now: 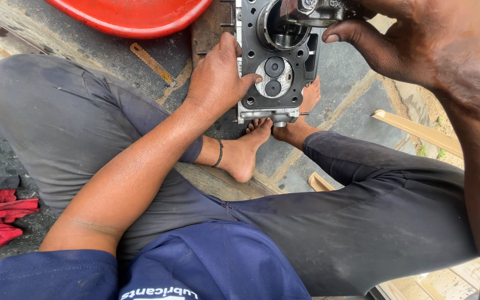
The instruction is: The person wipes a piston with a cloth and inserts it into an engine block before repeating the process with a second piston. After both pistons are in place, they are adjusted and secured within the cylinders.
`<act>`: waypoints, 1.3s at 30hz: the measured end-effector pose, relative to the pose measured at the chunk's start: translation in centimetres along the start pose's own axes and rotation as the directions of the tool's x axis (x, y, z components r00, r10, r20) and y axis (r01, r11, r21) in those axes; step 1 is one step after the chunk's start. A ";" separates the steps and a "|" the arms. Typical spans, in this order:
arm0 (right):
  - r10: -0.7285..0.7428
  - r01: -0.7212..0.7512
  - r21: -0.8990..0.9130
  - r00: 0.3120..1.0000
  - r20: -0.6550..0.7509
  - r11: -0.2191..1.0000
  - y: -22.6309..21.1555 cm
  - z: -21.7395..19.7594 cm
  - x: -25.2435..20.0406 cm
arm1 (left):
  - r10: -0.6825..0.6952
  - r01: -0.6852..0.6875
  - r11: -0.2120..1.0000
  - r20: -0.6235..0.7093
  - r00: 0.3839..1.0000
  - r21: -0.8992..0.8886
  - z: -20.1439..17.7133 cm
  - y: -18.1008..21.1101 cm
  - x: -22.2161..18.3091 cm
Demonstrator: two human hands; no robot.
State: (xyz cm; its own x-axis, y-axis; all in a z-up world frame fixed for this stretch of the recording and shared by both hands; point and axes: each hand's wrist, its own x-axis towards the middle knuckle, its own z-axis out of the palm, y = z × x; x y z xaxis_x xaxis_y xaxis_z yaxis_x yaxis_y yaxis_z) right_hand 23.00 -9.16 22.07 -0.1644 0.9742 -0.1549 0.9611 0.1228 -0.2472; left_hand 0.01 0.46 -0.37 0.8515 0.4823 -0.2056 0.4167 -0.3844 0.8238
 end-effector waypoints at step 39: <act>-0.095 0.099 0.086 0.994 -0.052 0.991 -0.5 -1.3 2.1 | 0.009 -0.025 0.980 0.083 0.996 0.197 -5.0 1.3 1.0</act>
State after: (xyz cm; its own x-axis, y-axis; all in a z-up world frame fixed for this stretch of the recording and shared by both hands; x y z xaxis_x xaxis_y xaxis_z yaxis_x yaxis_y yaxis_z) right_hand 22.49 -6.95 23.11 -0.2431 0.9666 -0.0813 0.9175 0.2019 -0.3427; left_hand -0.17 4.43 3.13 0.8788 0.4115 -0.2417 0.4497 -0.5443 0.7082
